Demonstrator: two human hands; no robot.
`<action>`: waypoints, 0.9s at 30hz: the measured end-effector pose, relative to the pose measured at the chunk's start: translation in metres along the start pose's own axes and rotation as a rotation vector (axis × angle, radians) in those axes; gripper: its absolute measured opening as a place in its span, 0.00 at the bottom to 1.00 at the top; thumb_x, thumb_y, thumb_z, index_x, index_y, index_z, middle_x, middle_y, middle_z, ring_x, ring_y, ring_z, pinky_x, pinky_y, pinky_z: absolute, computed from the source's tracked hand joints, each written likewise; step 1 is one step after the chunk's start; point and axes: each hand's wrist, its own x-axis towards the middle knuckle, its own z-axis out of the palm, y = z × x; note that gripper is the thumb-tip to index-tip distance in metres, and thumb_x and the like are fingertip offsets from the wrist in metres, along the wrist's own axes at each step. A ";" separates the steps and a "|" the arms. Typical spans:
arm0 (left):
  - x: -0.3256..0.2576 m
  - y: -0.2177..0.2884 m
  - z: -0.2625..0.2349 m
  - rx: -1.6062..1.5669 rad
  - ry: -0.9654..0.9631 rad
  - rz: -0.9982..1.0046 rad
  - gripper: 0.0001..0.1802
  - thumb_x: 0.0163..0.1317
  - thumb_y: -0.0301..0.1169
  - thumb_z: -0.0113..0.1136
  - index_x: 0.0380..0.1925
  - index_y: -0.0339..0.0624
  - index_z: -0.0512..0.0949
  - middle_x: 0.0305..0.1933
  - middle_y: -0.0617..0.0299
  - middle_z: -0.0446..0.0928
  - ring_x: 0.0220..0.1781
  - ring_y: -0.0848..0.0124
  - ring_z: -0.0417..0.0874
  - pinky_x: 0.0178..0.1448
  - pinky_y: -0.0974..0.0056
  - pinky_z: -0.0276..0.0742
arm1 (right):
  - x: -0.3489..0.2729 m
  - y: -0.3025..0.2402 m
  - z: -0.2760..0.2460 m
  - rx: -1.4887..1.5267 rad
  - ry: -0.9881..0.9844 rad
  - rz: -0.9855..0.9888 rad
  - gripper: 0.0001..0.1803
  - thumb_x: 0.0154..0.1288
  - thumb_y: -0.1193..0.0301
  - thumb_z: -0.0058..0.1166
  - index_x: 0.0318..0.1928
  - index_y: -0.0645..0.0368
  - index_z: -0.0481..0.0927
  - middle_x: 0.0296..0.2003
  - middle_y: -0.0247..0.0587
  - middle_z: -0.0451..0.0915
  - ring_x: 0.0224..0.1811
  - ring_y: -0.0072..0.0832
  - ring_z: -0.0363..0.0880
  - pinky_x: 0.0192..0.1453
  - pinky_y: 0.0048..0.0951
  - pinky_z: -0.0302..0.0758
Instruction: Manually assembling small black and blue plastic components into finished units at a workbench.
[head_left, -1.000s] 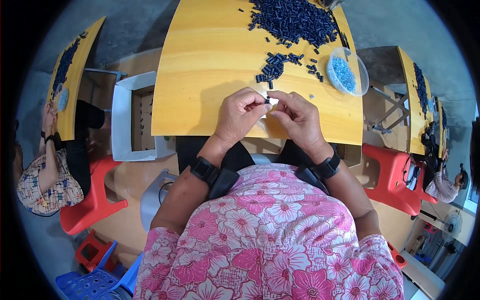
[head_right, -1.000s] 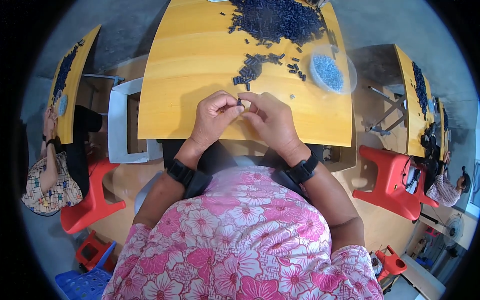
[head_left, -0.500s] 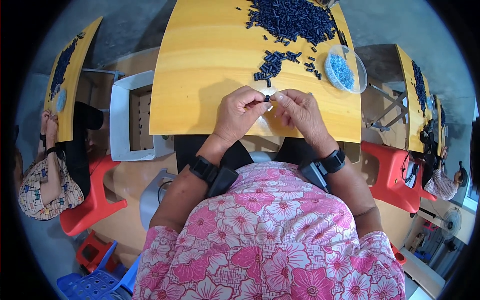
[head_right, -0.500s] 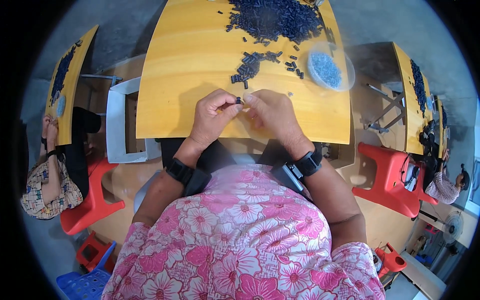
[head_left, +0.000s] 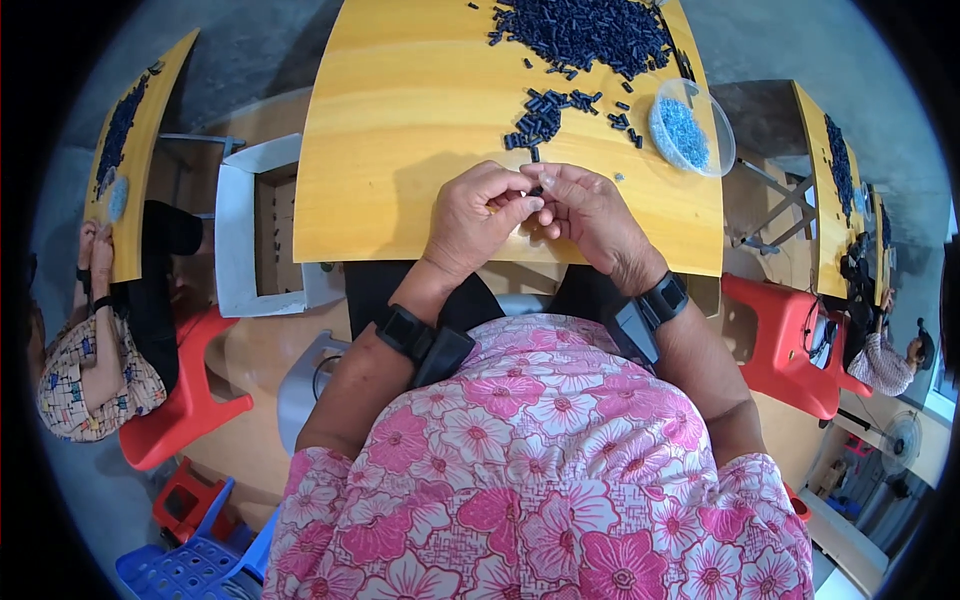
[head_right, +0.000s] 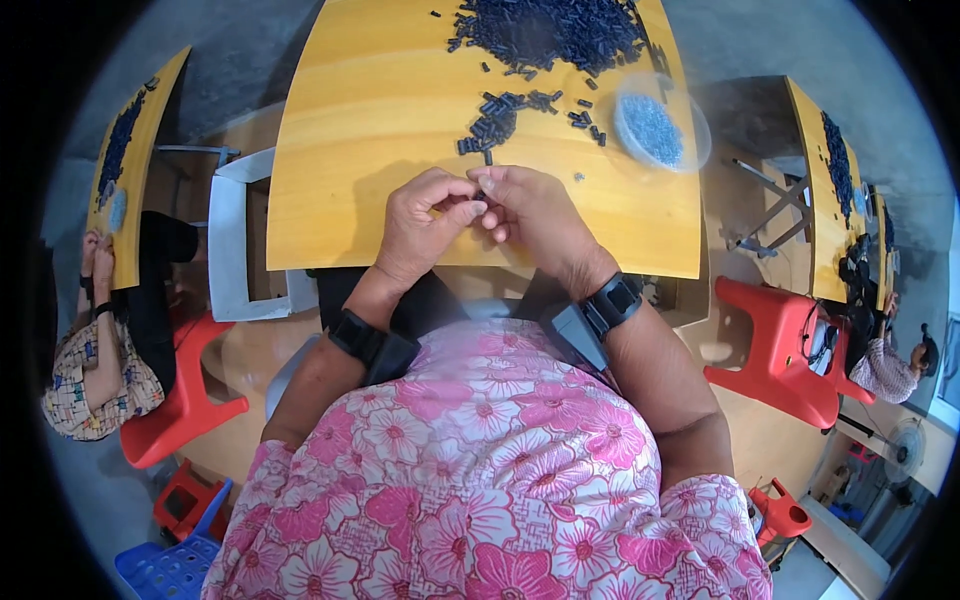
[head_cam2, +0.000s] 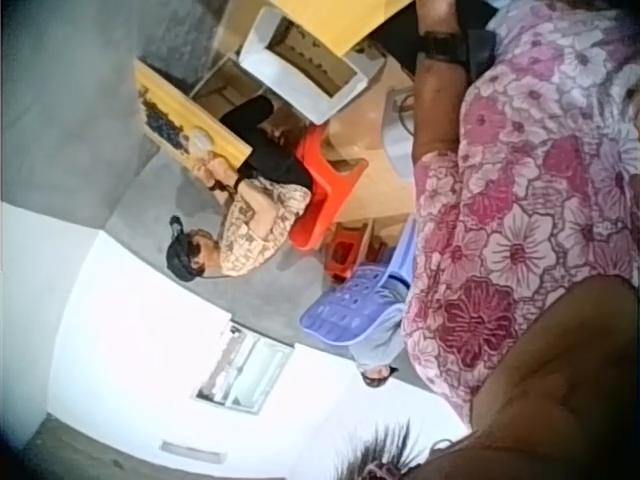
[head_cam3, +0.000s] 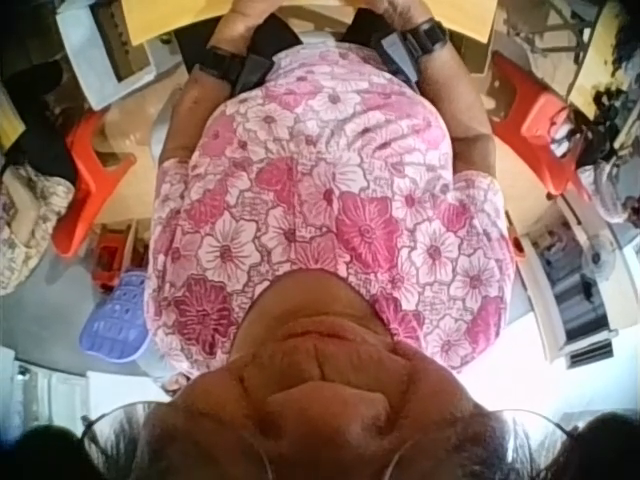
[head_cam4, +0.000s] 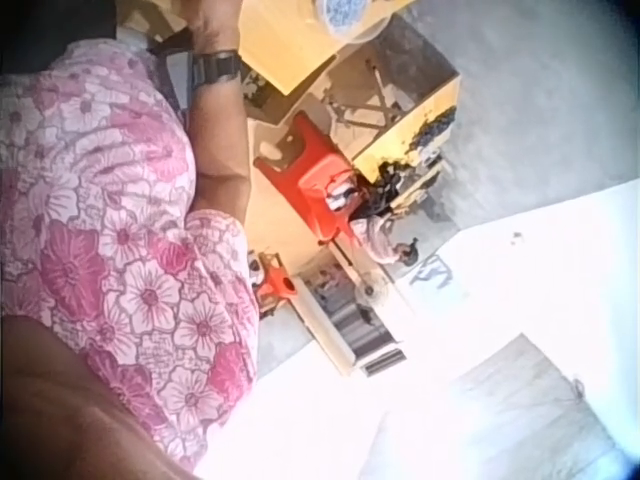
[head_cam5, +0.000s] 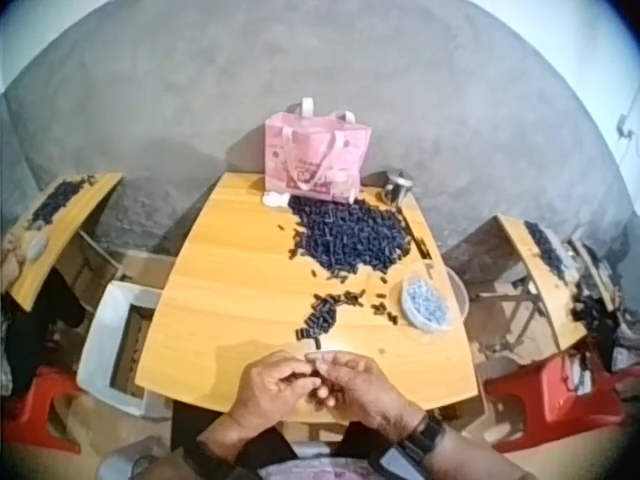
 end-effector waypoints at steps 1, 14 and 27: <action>0.000 0.000 -0.001 -0.001 -0.002 -0.003 0.05 0.58 0.22 0.66 0.34 0.35 0.82 0.31 0.61 0.79 0.33 0.74 0.80 0.39 0.70 0.77 | 0.000 -0.001 0.001 0.059 -0.026 0.006 0.16 0.74 0.63 0.51 0.50 0.65 0.78 0.32 0.30 0.78 0.29 0.16 0.74 0.34 0.20 0.75; 0.000 0.002 -0.004 -0.033 -0.002 -0.024 0.04 0.58 0.23 0.66 0.34 0.35 0.82 0.32 0.61 0.79 0.34 0.75 0.80 0.40 0.71 0.77 | 0.003 -0.005 -0.005 0.032 -0.040 0.172 0.20 0.75 0.56 0.47 0.44 0.64 0.78 0.31 0.35 0.79 0.27 0.20 0.74 0.31 0.22 0.74; 0.000 0.002 -0.003 0.014 0.014 -0.007 0.05 0.57 0.22 0.67 0.34 0.36 0.84 0.30 0.63 0.77 0.32 0.76 0.78 0.38 0.71 0.75 | 0.007 -0.001 -0.012 0.004 -0.111 0.151 0.18 0.74 0.57 0.50 0.41 0.62 0.79 0.30 0.34 0.79 0.27 0.20 0.76 0.33 0.22 0.75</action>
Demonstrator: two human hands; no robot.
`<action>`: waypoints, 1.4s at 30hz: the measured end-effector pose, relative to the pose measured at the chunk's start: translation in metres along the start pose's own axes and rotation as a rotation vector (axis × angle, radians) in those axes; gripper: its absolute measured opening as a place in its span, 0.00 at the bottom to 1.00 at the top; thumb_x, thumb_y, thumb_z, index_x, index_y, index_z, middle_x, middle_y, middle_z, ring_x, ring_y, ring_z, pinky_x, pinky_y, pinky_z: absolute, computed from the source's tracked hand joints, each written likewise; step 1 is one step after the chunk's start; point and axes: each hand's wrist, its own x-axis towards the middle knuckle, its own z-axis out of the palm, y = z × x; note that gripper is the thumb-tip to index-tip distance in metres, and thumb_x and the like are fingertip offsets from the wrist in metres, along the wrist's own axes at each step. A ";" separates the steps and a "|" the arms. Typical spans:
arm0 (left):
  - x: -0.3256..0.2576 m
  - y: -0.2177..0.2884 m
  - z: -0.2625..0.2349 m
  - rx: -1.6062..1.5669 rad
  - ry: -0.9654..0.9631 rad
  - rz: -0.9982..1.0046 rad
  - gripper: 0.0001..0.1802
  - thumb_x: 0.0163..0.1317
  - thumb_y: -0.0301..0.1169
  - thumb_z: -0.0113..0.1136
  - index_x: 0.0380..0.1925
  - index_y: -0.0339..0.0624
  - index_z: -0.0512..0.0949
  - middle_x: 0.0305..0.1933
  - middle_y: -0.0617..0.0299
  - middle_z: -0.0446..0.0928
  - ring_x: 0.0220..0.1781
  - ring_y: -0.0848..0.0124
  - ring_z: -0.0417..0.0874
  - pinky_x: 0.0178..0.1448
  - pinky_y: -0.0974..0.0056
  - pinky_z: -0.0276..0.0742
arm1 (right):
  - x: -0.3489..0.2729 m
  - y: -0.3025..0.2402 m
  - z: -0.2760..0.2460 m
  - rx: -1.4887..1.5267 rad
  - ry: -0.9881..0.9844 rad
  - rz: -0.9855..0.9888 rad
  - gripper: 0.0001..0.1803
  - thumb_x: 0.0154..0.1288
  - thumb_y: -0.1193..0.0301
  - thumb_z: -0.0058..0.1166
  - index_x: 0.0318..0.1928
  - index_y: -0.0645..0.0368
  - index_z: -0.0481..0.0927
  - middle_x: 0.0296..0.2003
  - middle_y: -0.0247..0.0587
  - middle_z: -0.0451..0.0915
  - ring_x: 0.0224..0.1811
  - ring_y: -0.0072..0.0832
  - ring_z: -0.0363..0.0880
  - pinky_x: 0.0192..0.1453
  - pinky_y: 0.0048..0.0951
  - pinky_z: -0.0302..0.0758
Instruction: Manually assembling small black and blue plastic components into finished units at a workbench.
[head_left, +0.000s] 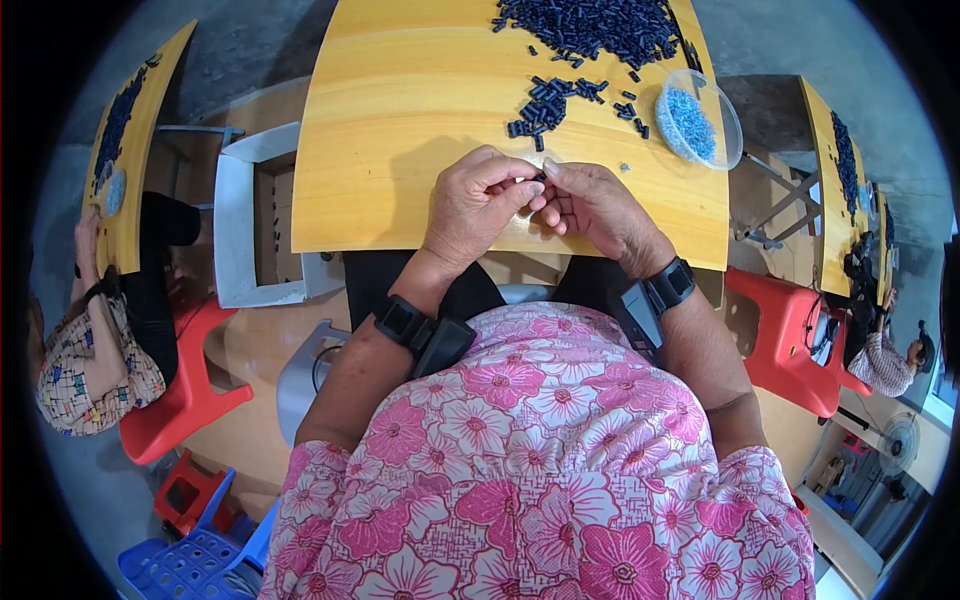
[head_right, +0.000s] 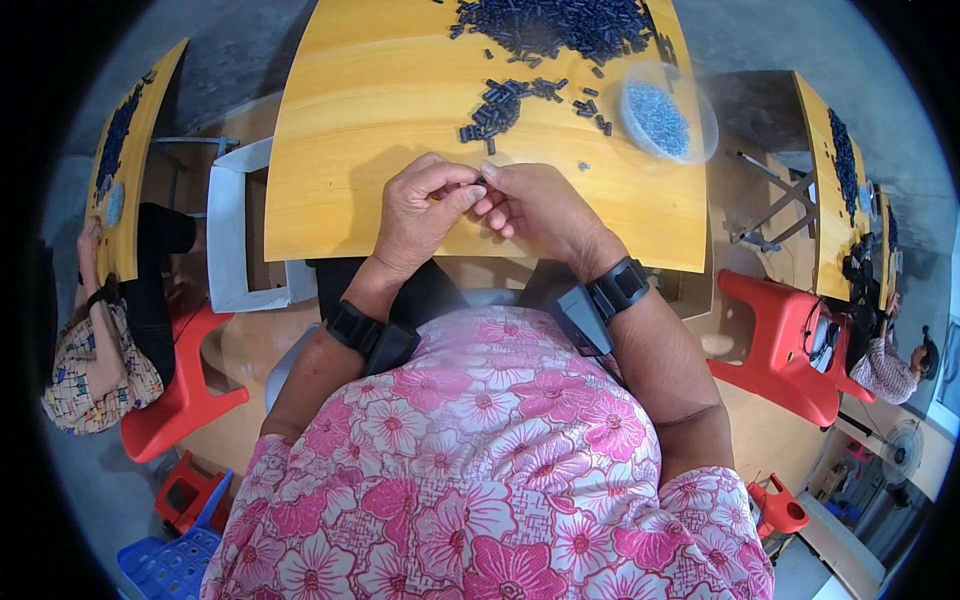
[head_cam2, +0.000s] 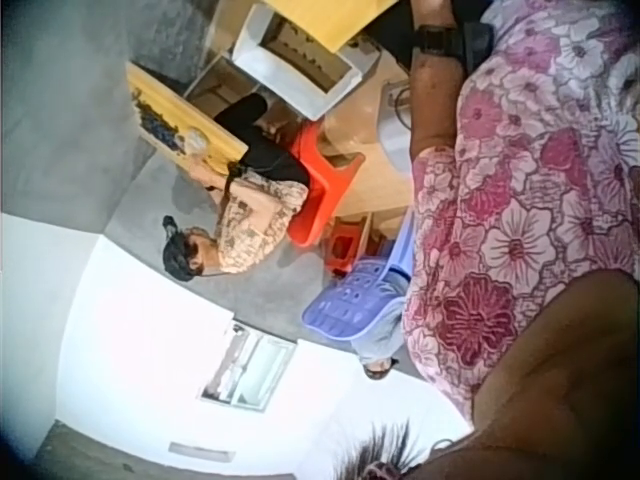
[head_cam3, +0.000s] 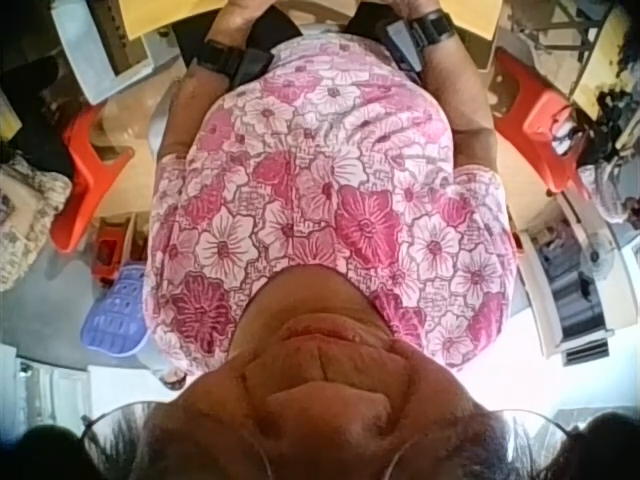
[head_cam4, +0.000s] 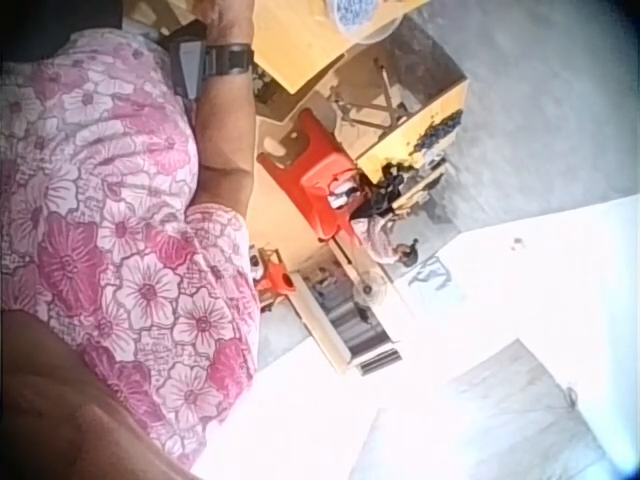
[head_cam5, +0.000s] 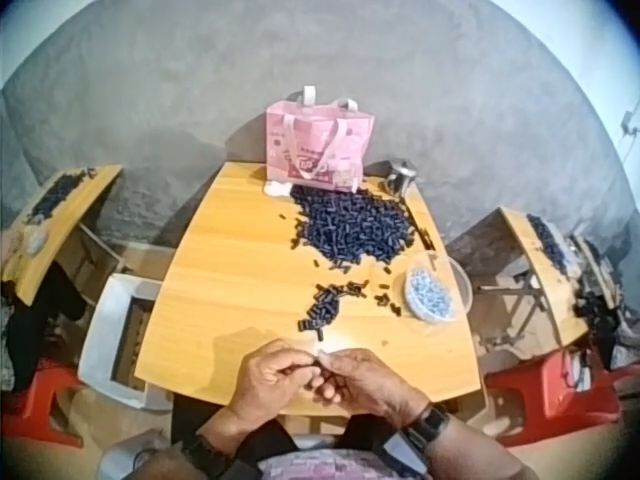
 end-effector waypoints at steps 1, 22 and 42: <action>0.000 0.001 0.001 0.000 0.001 -0.001 0.05 0.57 0.22 0.67 0.34 0.36 0.84 0.30 0.63 0.77 0.32 0.76 0.78 0.38 0.71 0.75 | 0.000 0.001 -0.001 0.016 -0.028 -0.027 0.18 0.75 0.58 0.49 0.41 0.63 0.79 0.30 0.35 0.79 0.28 0.20 0.76 0.34 0.23 0.76; 0.004 0.005 -0.001 0.077 -0.138 0.024 0.28 0.54 0.32 0.71 0.57 0.40 0.78 0.29 0.67 0.71 0.29 0.78 0.69 0.36 0.72 0.71 | -0.006 0.015 -0.002 -0.880 0.152 -0.693 0.15 0.70 0.66 0.53 0.52 0.59 0.77 0.41 0.48 0.81 0.39 0.43 0.79 0.47 0.34 0.76; 0.005 0.007 -0.003 0.129 -0.210 0.024 0.23 0.56 0.36 0.71 0.50 0.37 0.79 0.29 0.64 0.71 0.29 0.75 0.71 0.35 0.70 0.71 | 0.004 0.025 -0.004 -0.969 0.113 -0.849 0.19 0.72 0.59 0.51 0.54 0.58 0.73 0.37 0.49 0.76 0.39 0.46 0.77 0.45 0.39 0.73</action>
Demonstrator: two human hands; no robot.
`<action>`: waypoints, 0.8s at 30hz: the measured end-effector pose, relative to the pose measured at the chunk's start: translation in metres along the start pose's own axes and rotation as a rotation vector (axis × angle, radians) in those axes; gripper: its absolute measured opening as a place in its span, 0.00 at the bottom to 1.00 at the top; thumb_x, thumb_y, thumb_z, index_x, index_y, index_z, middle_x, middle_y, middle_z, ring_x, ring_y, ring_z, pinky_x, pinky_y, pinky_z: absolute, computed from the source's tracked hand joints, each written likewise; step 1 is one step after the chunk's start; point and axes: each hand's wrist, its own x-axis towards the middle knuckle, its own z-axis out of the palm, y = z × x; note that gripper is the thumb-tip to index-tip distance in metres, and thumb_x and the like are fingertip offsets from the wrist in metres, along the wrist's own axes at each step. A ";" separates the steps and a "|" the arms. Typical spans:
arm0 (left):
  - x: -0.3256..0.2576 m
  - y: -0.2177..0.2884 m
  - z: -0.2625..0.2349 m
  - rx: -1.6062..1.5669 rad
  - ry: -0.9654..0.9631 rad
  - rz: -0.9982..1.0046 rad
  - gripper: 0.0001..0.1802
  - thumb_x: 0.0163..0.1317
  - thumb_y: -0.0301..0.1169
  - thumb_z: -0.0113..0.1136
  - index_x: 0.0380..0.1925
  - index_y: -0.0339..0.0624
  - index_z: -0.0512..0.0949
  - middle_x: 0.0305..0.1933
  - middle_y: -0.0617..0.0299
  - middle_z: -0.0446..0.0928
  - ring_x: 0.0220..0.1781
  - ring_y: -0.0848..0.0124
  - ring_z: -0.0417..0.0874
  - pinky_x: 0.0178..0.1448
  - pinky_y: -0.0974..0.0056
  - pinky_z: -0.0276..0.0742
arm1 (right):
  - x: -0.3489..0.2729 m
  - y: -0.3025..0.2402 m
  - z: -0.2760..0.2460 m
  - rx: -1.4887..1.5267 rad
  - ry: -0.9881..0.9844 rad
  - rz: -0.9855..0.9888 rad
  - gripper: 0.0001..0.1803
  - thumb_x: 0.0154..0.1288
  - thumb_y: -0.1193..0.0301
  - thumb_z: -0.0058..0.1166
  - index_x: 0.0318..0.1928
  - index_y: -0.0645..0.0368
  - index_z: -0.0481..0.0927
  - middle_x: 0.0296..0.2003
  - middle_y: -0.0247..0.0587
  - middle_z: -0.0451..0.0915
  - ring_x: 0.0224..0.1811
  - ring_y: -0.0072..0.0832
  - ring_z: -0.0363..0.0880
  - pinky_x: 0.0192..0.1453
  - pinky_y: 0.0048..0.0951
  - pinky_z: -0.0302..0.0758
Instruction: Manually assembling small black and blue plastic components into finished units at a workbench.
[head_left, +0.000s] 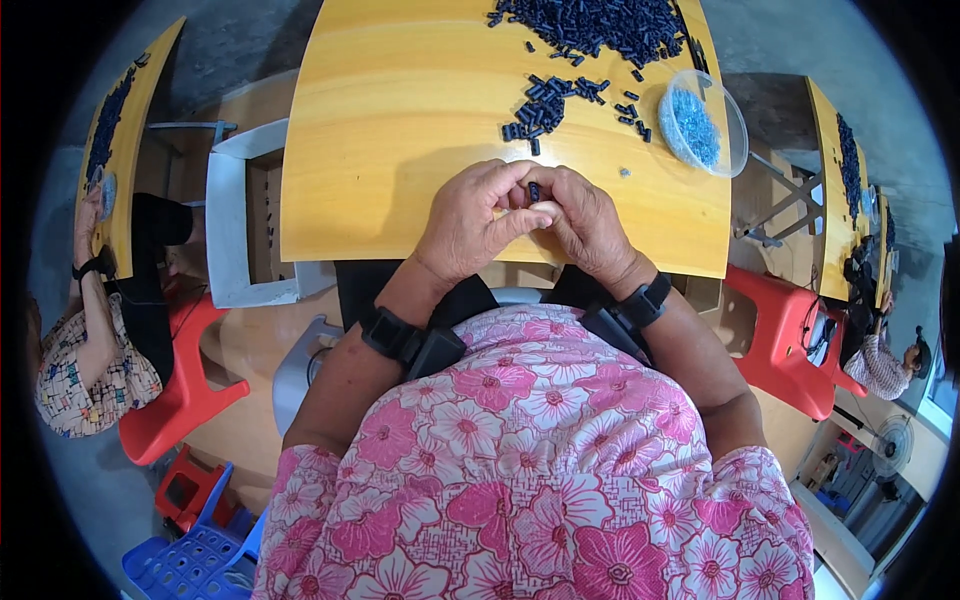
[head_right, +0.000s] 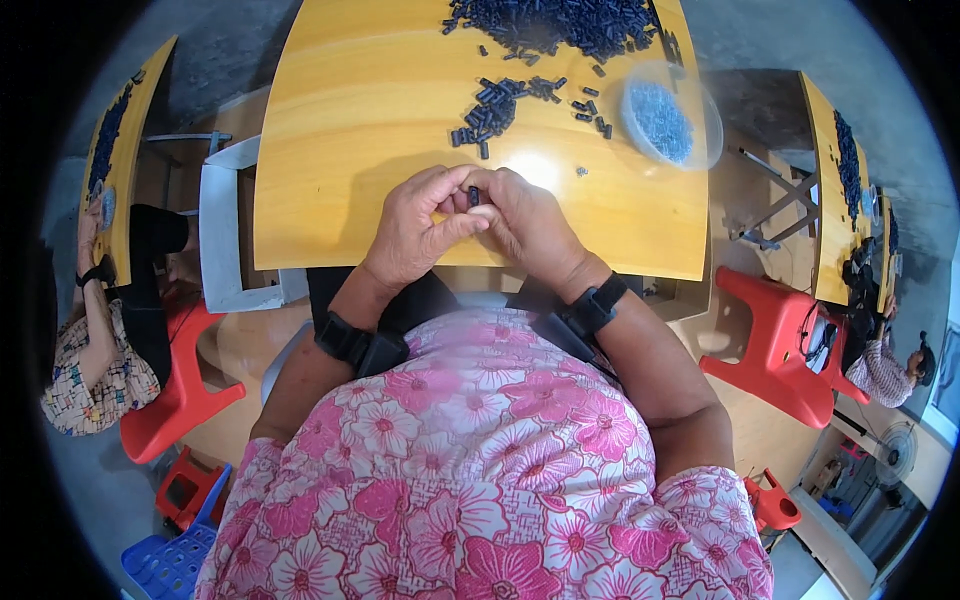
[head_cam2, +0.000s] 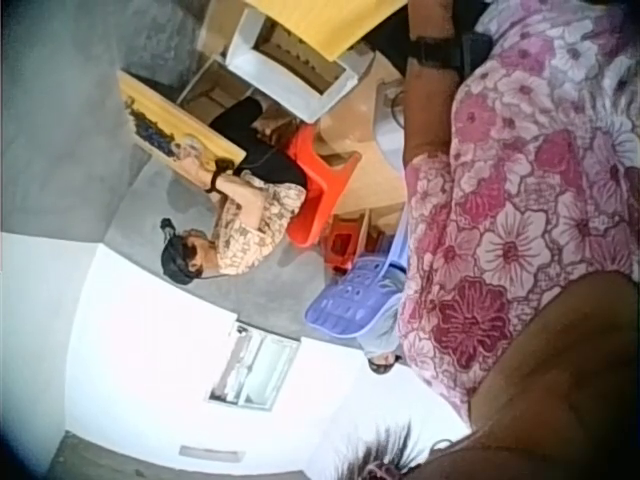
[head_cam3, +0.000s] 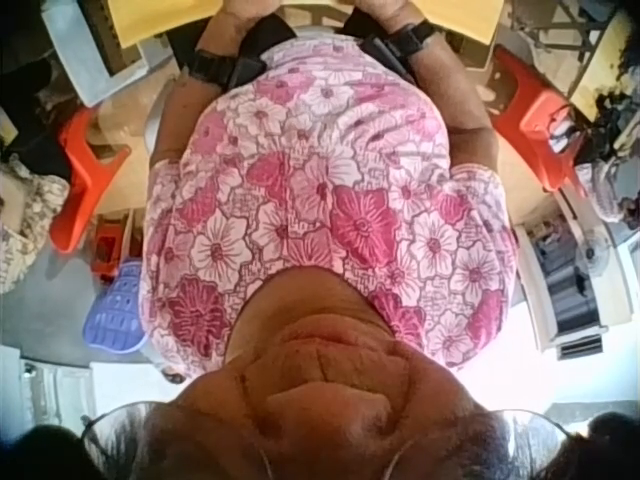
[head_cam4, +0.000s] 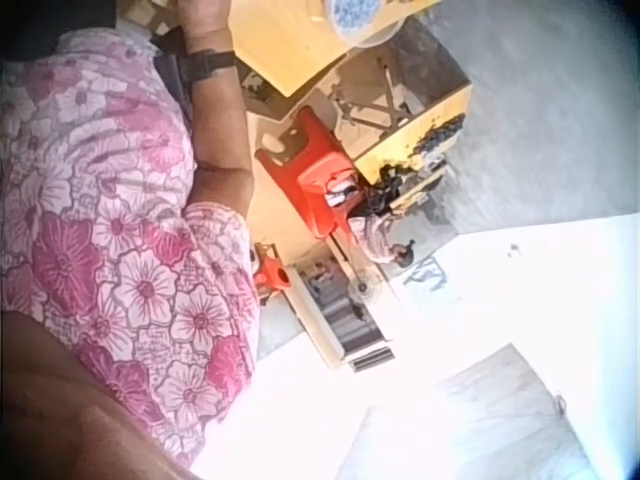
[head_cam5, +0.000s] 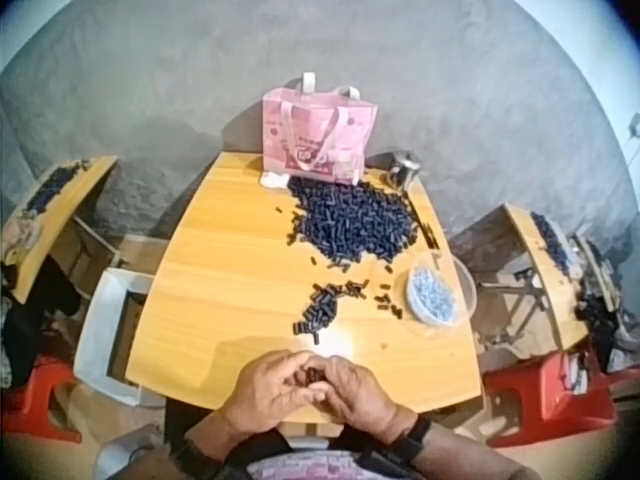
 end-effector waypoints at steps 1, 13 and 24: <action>0.000 0.000 0.000 0.000 0.000 0.000 0.23 0.56 0.36 0.71 0.50 0.37 0.79 0.29 0.64 0.71 0.29 0.75 0.71 0.35 0.70 0.71 | 0.000 0.000 0.000 -0.002 0.004 -0.003 0.18 0.71 0.60 0.52 0.53 0.57 0.73 0.37 0.48 0.76 0.39 0.46 0.77 0.45 0.39 0.73; 0.004 -0.010 0.010 -0.041 0.113 -0.014 0.09 0.65 0.25 0.57 0.43 0.35 0.80 0.33 0.54 0.79 0.37 0.67 0.82 0.43 0.65 0.77 | 0.003 -0.003 0.008 0.125 0.081 0.193 0.05 0.69 0.72 0.55 0.42 0.59 0.79 0.30 0.40 0.76 0.28 0.30 0.76 0.35 0.29 0.73; 0.004 -0.014 0.013 0.092 0.274 0.006 0.18 0.70 0.25 0.47 0.58 0.46 0.76 0.35 0.60 0.76 0.34 0.71 0.77 0.42 0.68 0.75 | -0.002 0.014 0.012 0.255 0.125 0.199 0.06 0.62 0.78 0.60 0.40 0.61 0.81 0.31 0.36 0.78 0.28 0.19 0.76 0.34 0.23 0.74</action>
